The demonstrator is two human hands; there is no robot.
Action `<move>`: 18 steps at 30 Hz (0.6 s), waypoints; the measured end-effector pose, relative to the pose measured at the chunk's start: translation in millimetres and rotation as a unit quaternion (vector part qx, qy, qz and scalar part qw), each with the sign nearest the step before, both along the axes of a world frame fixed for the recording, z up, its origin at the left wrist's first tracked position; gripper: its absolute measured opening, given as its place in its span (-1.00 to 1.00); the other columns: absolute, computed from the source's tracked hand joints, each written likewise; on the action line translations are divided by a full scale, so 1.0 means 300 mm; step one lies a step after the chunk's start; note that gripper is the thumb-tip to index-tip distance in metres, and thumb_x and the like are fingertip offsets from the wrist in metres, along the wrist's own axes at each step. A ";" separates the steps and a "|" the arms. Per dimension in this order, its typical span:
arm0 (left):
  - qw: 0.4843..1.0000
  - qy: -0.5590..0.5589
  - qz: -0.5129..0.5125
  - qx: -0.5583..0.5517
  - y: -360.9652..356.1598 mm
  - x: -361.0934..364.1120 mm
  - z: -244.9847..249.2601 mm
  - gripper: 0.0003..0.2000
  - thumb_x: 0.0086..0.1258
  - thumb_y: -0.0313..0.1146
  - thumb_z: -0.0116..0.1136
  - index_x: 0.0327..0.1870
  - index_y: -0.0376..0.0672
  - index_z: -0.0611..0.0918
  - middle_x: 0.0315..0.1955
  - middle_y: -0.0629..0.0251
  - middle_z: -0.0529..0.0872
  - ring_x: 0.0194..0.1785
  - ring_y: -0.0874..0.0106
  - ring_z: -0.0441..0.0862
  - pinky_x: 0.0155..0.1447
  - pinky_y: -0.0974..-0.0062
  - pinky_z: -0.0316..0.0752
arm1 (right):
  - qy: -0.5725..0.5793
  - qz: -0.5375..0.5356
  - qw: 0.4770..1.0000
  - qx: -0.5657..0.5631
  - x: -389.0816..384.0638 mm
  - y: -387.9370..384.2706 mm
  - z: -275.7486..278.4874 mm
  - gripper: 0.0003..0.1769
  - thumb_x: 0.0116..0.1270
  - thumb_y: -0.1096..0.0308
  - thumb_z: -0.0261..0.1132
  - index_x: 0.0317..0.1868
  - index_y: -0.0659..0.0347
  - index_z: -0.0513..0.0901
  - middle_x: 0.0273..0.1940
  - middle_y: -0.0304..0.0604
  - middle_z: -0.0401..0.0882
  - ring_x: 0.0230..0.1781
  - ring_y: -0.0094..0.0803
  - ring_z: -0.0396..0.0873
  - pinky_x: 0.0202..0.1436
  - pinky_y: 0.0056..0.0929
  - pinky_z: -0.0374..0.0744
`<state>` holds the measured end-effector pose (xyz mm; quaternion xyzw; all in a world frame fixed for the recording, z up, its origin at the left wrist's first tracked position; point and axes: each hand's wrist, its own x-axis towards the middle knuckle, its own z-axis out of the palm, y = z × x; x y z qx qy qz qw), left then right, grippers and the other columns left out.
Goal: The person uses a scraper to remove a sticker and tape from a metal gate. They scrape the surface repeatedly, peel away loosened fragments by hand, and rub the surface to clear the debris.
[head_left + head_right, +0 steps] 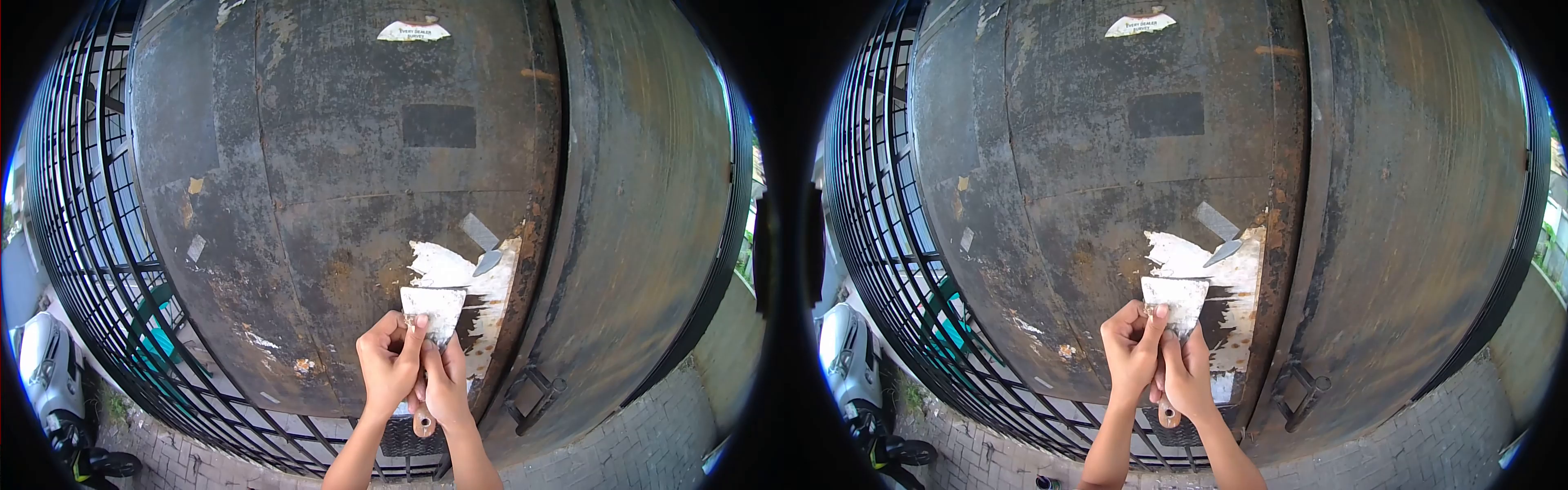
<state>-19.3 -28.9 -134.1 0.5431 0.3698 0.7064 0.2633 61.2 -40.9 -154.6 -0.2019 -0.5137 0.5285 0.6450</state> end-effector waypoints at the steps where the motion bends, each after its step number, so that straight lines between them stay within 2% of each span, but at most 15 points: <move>1: 1.000 0.002 0.001 0.000 -0.003 -0.001 -0.020 -0.70 0.33 -0.31 0.21 -0.58 -0.27 0.49 -0.79 0.47 0.47 -0.68 0.76 0.25 -0.63 0.70 0.13 | -0.006 -0.006 1.000 0.002 -0.001 -0.003 -0.014 -0.70 0.46 0.45 -0.12 0.16 0.29 0.23 -0.43 -0.22 0.46 -0.82 -0.72 0.27 -0.83 -0.68 0.31; 4: 1.000 0.003 0.004 0.028 0.021 0.006 -0.044 -0.73 0.35 -0.34 0.19 -0.55 -0.27 0.50 -0.74 0.48 0.51 -0.68 0.78 0.28 -0.63 0.73 0.12 | -0.002 -0.011 1.000 0.020 -0.002 0.011 -0.027 -0.70 0.46 0.44 -0.13 0.15 0.28 0.23 -0.45 -0.23 0.44 -0.82 -0.72 0.27 -0.85 -0.68 0.31; 8: 1.000 -0.019 -0.011 0.001 0.008 0.011 -0.009 -0.71 0.33 -0.31 0.21 -0.57 -0.28 0.53 -0.80 0.49 0.47 -0.68 0.77 0.26 -0.62 0.70 0.14 | -0.010 -0.006 1.000 0.003 0.006 0.009 -0.006 -0.69 0.46 0.44 -0.13 0.16 0.30 0.23 -0.43 -0.24 0.46 -0.82 -0.72 0.26 -0.84 -0.68 0.30; 12: 0.999 -0.003 0.011 0.031 0.014 0.020 -0.034 -0.74 0.34 -0.33 0.19 -0.53 -0.29 0.53 -0.79 0.50 0.46 -0.68 0.78 0.24 -0.63 0.71 0.10 | -0.018 -0.015 1.000 0.020 0.014 0.013 -0.025 -0.66 0.46 0.43 -0.13 0.20 0.29 0.22 -0.47 -0.24 0.43 -0.81 -0.71 0.27 -0.84 -0.65 0.33; 15: 1.000 -0.008 -0.020 -0.012 -0.003 0.012 0.006 -0.73 0.35 -0.33 0.19 -0.54 -0.26 0.51 -0.74 0.52 0.47 -0.65 0.80 0.25 -0.60 0.74 0.08 | -0.007 0.015 1.000 -0.006 0.022 -0.006 0.016 -0.64 0.46 0.43 -0.12 0.22 0.29 0.21 -0.44 -0.25 0.46 -0.79 -0.73 0.27 -0.80 -0.68 0.30; 18: 1.000 -0.003 0.006 0.010 -0.004 0.023 -0.035 -0.71 0.35 -0.33 0.19 -0.57 -0.26 0.48 -0.75 0.51 0.47 -0.65 0.79 0.25 -0.60 0.73 0.09 | -0.022 -0.010 1.000 0.010 0.019 0.000 -0.022 -0.65 0.46 0.42 -0.11 0.21 0.30 0.21 -0.47 -0.26 0.44 -0.80 -0.72 0.27 -0.82 -0.67 0.30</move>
